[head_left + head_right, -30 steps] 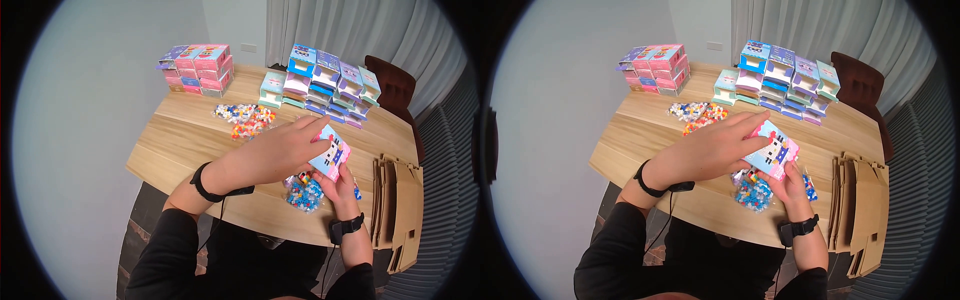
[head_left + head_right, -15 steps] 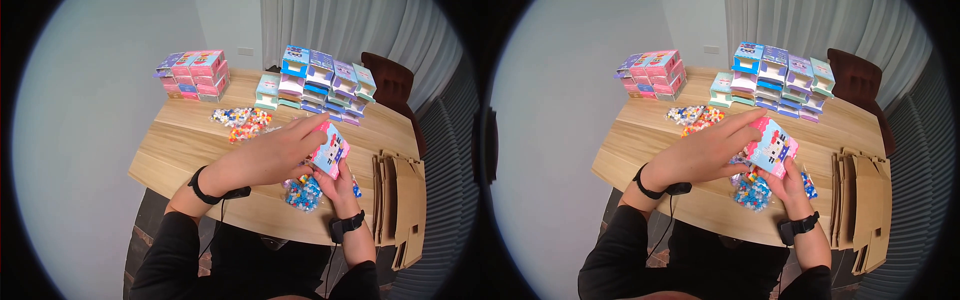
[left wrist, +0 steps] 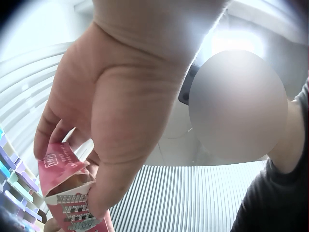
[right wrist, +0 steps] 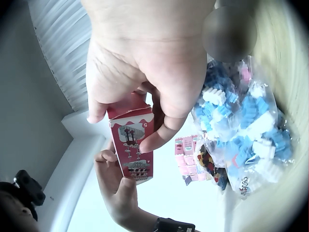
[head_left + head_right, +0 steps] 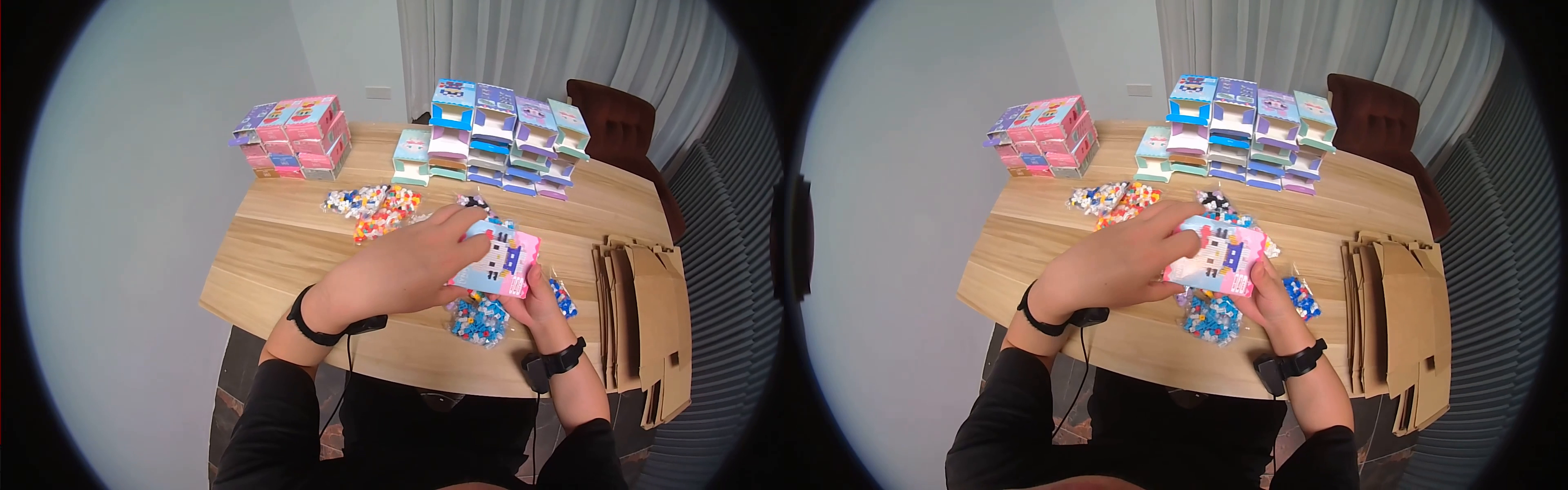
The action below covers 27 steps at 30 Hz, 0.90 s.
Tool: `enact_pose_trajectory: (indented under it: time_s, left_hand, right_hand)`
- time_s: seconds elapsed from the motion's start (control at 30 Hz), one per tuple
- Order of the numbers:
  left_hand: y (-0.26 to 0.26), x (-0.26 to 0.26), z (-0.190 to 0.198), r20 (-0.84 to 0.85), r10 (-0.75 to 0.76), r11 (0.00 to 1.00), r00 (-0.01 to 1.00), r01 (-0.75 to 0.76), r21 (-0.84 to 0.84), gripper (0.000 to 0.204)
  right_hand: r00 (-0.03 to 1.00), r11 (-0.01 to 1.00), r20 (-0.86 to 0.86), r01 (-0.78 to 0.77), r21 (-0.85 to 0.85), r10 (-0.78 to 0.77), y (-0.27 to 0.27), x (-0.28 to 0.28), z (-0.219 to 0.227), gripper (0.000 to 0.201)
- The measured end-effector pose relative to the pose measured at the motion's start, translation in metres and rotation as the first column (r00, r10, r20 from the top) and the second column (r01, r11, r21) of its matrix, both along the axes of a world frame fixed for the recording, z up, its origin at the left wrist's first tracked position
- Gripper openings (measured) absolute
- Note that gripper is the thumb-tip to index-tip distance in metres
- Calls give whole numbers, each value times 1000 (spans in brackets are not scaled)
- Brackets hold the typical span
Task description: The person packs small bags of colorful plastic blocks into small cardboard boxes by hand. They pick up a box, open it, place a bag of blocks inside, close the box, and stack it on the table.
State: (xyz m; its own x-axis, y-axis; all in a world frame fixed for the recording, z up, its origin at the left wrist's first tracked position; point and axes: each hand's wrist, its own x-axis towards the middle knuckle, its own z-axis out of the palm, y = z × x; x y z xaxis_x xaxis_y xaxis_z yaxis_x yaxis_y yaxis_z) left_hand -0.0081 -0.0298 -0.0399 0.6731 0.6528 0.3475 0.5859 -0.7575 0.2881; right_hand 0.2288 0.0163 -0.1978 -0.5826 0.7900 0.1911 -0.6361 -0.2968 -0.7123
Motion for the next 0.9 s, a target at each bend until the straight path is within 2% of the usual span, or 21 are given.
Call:
enact_pose_trajectory:
  time_s: [0.13, 0.23, 0.33, 0.37, 0.43, 0.47, 0.5, 0.6, 0.7, 0.8, 0.9]
  left_hand:
    - [0, -5, 15, -40, 53, 990, 998, -58, -132, 44]
    - [-3, -16, 27, 24, 163, 972, 986, -157, -175, 42]
    - [14, -30, 7, 276, 360, 910, 891, -270, -316, 39]
    - [19, -34, 9, 372, 554, 708, 745, -187, -681, 41]
    - [55, -65, -22, 479, 556, 800, 680, -279, -532, 38]
    - [75, -84, -36, 439, 608, 789, 662, -439, -431, 42]
    - [91, -101, -48, 406, 659, 751, 633, -581, -312, 47]
    - [119, -126, -67, 316, 774, 608, 549, -784, -127, 48]
    - [127, -128, -72, 203, 821, 540, 534, -841, 29, 48]
    - [133, -124, -83, 158, 805, 545, 572, -818, 184, 52]
    - [134, -112, -86, 116, 811, 560, 574, -818, 134, 56]
  right_hand:
    - [1000, 997, -18, -3, -74, 2, -6, -6, 20, 84]
    - [990, 993, -82, -117, 14, 118, 3, -4, 14, 78]
    - [983, 986, -89, -157, 52, 161, 5, -3, 16, 71]
    - [983, 986, -83, -160, 49, 163, 6, -3, 15, 70]
    - [980, 984, -93, -176, 29, 178, 5, -3, 16, 66]
    - [979, 984, -100, -177, 29, 179, 5, -2, 15, 64]
    - [978, 984, -105, -177, 28, 179, 6, -3, 14, 61]
    - [974, 982, -124, -188, 34, 191, 7, -2, 12, 53]
    - [969, 979, -139, -203, 27, 205, 7, -2, 11, 46]
    - [969, 978, -137, -207, 14, 207, 6, -2, 12, 42]
    - [970, 978, -128, -207, 16, 207, 5, -1, 14, 41]
